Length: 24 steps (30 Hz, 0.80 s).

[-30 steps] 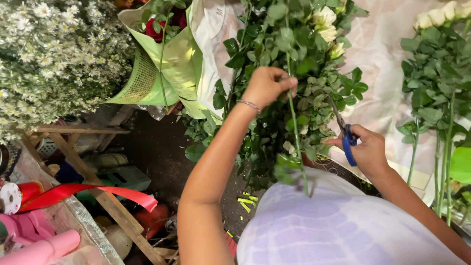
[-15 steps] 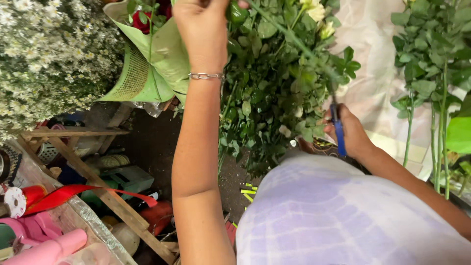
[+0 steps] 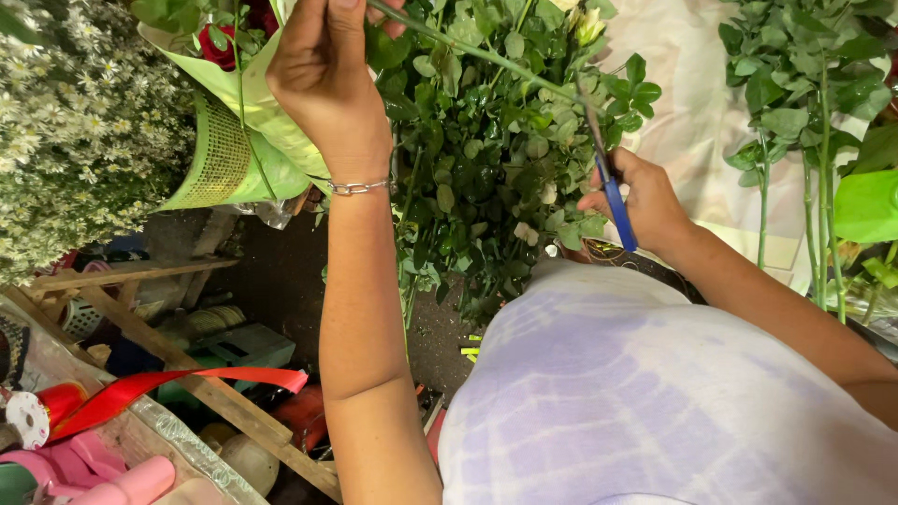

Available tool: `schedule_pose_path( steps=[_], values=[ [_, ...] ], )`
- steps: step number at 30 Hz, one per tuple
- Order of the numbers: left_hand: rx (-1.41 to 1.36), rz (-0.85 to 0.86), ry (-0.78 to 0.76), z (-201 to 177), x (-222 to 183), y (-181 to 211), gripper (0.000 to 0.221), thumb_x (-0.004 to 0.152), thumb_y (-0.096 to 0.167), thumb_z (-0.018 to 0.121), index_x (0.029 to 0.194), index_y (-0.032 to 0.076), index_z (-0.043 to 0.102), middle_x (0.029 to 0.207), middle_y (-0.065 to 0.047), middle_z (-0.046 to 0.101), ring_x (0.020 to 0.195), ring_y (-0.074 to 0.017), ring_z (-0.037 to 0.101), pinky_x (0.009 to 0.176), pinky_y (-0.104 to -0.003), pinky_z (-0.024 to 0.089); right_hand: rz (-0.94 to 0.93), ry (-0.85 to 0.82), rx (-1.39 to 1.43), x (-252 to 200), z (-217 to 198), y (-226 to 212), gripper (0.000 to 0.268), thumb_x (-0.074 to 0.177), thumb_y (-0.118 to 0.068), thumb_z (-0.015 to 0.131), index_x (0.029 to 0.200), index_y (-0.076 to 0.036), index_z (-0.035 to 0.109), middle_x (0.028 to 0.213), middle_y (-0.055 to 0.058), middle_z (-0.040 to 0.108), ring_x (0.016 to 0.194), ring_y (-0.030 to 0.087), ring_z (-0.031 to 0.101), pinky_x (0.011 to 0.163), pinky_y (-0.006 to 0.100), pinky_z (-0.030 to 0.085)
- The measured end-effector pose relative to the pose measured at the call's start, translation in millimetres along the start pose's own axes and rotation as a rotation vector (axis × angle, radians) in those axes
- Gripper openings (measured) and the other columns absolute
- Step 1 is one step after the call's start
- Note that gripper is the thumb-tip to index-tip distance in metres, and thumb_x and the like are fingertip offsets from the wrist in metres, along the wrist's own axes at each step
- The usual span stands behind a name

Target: The person trims the stems of white roses using shears and removes leaves by hand.

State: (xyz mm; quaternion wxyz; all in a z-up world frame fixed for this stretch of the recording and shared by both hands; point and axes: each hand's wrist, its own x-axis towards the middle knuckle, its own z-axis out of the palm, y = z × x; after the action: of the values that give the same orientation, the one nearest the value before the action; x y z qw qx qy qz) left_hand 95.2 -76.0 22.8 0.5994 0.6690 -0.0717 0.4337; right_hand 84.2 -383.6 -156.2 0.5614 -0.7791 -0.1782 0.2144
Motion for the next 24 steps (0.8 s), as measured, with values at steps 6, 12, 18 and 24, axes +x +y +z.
schedule_pose_path(
  steps=[6, 12, 18, 24],
  values=[
    [-0.027, -0.022, -0.024, -3, -3, -6, 0.012, 0.103, 0.011, 0.061, 0.102, 0.004, 0.071, 0.084, -0.014, 0.073, 0.070, -0.0219, 0.068, 0.066, -0.031, 0.062, -0.082, 0.125, -0.280, -5, -5, 14, 0.046, 0.087, -0.039, 0.087, 0.079, -0.011, 0.052, 0.068, -0.001, 0.047, 0.064, 0.011, 0.040, 0.061, 0.026, 0.034],
    [0.060, -0.017, -0.026, -4, -5, -7, 0.016, 0.102, 0.014, 0.061, 0.095, 0.004, 0.070, 0.081, -0.012, 0.074, 0.069, -0.0208, 0.071, 0.066, -0.030, 0.064, 0.004, -0.049, -0.295, -19, -19, 17, 0.050, 0.080, -0.035, 0.089, 0.076, -0.009, 0.046, 0.073, 0.002, 0.041, 0.070, 0.016, 0.041, 0.066, 0.030, 0.034],
    [0.102, -0.089, -0.063, 9, -26, -12, 0.009, 0.102, 0.013, 0.064, 0.100, 0.009, 0.073, 0.083, -0.009, 0.077, 0.068, -0.0164, 0.074, 0.065, -0.024, 0.066, 0.255, -0.292, -0.298, -10, -18, -9, 0.037, 0.084, -0.033, 0.082, 0.102, -0.010, 0.059, 0.088, 0.005, 0.071, 0.089, 0.020, 0.069, 0.081, 0.034, 0.050],
    [0.064, -0.127, -0.126, 22, -44, -17, 0.011, 0.105, 0.017, 0.063, 0.111, 0.015, 0.072, 0.090, -0.005, 0.078, 0.078, -0.0156, 0.077, 0.068, -0.024, 0.067, 0.242, -0.189, -0.136, -6, -15, -13, 0.025, 0.083, -0.023, 0.085, 0.090, -0.005, 0.070, 0.084, 0.005, 0.080, 0.090, 0.015, 0.076, 0.082, 0.025, 0.054]
  ],
)
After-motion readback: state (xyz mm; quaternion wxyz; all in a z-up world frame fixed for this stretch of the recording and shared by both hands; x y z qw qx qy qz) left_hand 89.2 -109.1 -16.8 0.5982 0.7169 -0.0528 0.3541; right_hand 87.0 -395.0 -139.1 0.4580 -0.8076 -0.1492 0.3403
